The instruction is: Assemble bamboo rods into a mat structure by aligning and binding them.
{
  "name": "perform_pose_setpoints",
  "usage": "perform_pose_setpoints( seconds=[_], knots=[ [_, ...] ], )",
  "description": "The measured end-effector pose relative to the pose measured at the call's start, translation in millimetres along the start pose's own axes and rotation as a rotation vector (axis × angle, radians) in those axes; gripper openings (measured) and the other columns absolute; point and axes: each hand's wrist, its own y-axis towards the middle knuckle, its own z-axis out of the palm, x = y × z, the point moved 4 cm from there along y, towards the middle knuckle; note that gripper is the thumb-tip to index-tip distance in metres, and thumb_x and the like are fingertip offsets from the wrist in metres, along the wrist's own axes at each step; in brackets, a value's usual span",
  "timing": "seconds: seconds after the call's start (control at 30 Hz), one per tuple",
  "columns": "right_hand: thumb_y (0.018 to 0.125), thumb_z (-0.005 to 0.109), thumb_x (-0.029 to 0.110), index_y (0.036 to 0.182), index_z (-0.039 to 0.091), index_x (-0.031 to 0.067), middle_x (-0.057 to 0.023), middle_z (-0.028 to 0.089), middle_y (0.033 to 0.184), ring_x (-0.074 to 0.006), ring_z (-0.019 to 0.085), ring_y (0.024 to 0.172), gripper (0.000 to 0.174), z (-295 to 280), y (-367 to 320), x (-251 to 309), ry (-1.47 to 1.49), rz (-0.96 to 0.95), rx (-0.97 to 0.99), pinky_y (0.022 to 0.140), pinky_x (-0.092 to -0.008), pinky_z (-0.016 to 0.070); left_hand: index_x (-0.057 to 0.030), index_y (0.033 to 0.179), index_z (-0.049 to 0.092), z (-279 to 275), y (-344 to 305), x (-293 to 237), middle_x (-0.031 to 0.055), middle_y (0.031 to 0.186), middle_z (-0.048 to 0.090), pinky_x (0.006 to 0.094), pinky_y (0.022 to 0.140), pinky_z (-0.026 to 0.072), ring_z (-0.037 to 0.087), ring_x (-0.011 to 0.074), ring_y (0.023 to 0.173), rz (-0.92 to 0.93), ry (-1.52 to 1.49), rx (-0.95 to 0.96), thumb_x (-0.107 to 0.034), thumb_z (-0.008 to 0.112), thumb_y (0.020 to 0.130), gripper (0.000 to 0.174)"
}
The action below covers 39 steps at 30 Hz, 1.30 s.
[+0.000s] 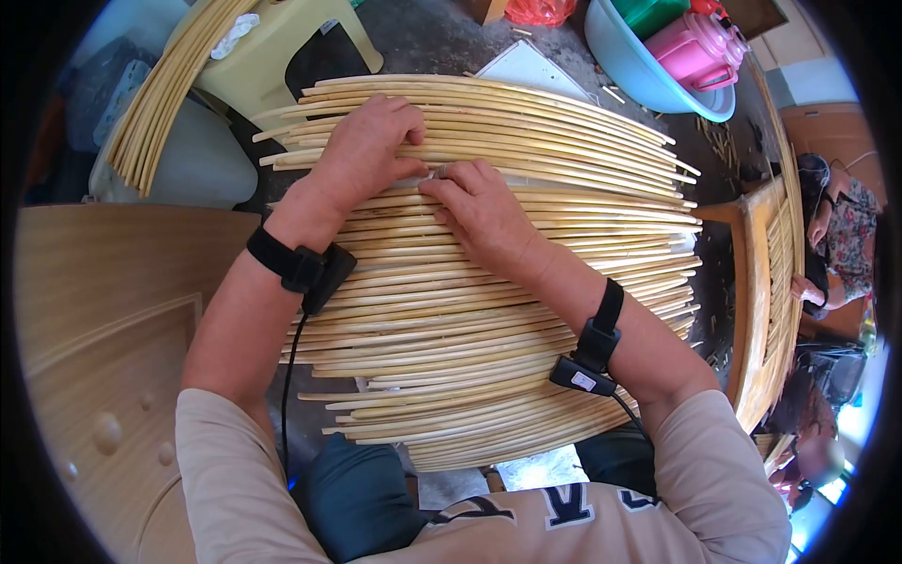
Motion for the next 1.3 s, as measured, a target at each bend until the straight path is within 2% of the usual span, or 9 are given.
perform_pose_setpoints(
  seconds=[0.23, 0.4, 0.47, 0.57, 0.63, 0.77, 0.9, 1.1, 1.3],
  knots=[
    [0.074, 0.064, 0.013, 0.105, 0.056, 0.0050, -0.0149, 0.052, 0.112, -0.0327, 0.048, 0.105, 0.033, -11, 4, 4, -0.126, 0.076, -0.023, 0.092, -0.0432, 0.0382, -0.0067, 0.079, 0.054, -2, -2, -4, 0.0068, 0.081, 0.056, 0.0394, 0.071, 0.0448, 0.052, 0.0297, 0.084, -0.015, 0.019, 0.006, -0.011, 0.075, 0.062, 0.028],
    [0.077, 0.065, 0.017, 0.110, 0.057, 0.0080, -0.0171, 0.050, 0.120, -0.0349, 0.043, 0.118, 0.035, -6, 1, -7, -0.137, -0.011, 0.054, 0.104, -0.0467, 0.0313, -0.0056, 0.081, 0.053, -2, -2, -2, 0.0068, 0.081, 0.055, 0.0367, 0.070, 0.0451, 0.052, 0.0276, 0.083, -0.013, 0.010, -0.005, -0.008, 0.074, 0.064, 0.027],
    [0.079, 0.063, 0.016, 0.111, 0.057, 0.0085, -0.0164, 0.050, 0.121, -0.0343, 0.043, 0.119, 0.034, -4, -3, -7, -0.174, -0.043, 0.049, 0.104, -0.0469, 0.0308, -0.0048, 0.084, 0.053, -2, -7, -1, 0.0063, 0.081, 0.055, 0.0339, 0.069, 0.0452, 0.053, 0.0254, 0.081, 0.015, 0.025, -0.015, -0.005, 0.073, 0.066, 0.027],
    [0.081, 0.061, 0.016, 0.112, 0.057, 0.0092, -0.0149, 0.049, 0.123, -0.0329, 0.042, 0.121, 0.031, -4, -4, -8, -0.192, -0.075, 0.038, 0.105, -0.0468, 0.0303, -0.0034, 0.088, 0.056, -20, -15, -4, 0.0071, 0.083, 0.057, 0.0311, 0.069, 0.0453, 0.055, 0.0234, 0.083, -0.067, -0.274, -0.079, -0.005, 0.071, 0.071, 0.023],
    [0.082, 0.060, 0.015, 0.112, 0.057, 0.0094, -0.0140, 0.049, 0.123, -0.0321, 0.042, 0.122, 0.030, -5, -4, -8, -0.172, -0.068, 0.033, 0.104, -0.0463, 0.0303, -0.0029, 0.091, 0.059, -39, -38, -22, 0.0082, 0.084, 0.057, 0.0309, 0.071, 0.0452, 0.055, 0.0226, 0.085, -0.247, -0.239, -0.013, -0.004, 0.068, 0.075, 0.019],
    [0.082, 0.059, 0.016, 0.113, 0.058, 0.0092, -0.0131, 0.050, 0.122, -0.0310, 0.041, 0.122, 0.031, -5, -3, -7, -0.159, -0.037, 0.029, 0.104, -0.0443, 0.0297, -0.0064, 0.099, 0.063, -29, -104, -66, 0.0089, 0.084, 0.056, 0.0345, 0.070, 0.0459, 0.053, 0.0264, 0.082, -0.154, -0.056, 0.081, -0.008, 0.073, 0.069, 0.032],
    [0.083, 0.058, 0.016, 0.111, 0.058, 0.0077, -0.0128, 0.050, 0.122, -0.0306, 0.041, 0.122, 0.029, -5, -3, -7, -0.159, -0.021, 0.027, 0.104, -0.0435, 0.0295, -0.0063, 0.101, 0.063, -16, -109, -76, 0.0086, 0.087, 0.054, 0.0366, 0.071, 0.0454, 0.052, 0.0275, 0.083, -0.197, -0.018, 0.051, -0.009, 0.076, 0.064, 0.040],
    [0.083, 0.058, 0.015, 0.111, 0.059, 0.0070, -0.0133, 0.050, 0.122, -0.0310, 0.041, 0.122, 0.030, -4, -3, -6, -0.197, -0.018, 0.030, 0.103, -0.0441, 0.0301, -0.0074, 0.102, 0.063, -9, -113, -80, 0.0075, 0.087, 0.054, 0.0365, 0.072, 0.0447, 0.051, 0.0265, 0.082, -0.089, 0.098, 0.044, -0.008, 0.074, 0.063, 0.040],
    [0.082, 0.059, 0.016, 0.112, 0.058, 0.0067, -0.0139, 0.050, 0.123, -0.0316, 0.041, 0.122, 0.031, -5, -2, -6, -0.159, -0.015, 0.043, 0.103, -0.0453, 0.0299, -0.0066, 0.102, 0.063, -8, -115, -87, 0.0075, 0.087, 0.055, 0.0370, 0.072, 0.0441, 0.051, 0.0269, 0.083, -0.133, 0.079, -0.003, -0.006, 0.072, 0.065, 0.038]
  ],
)
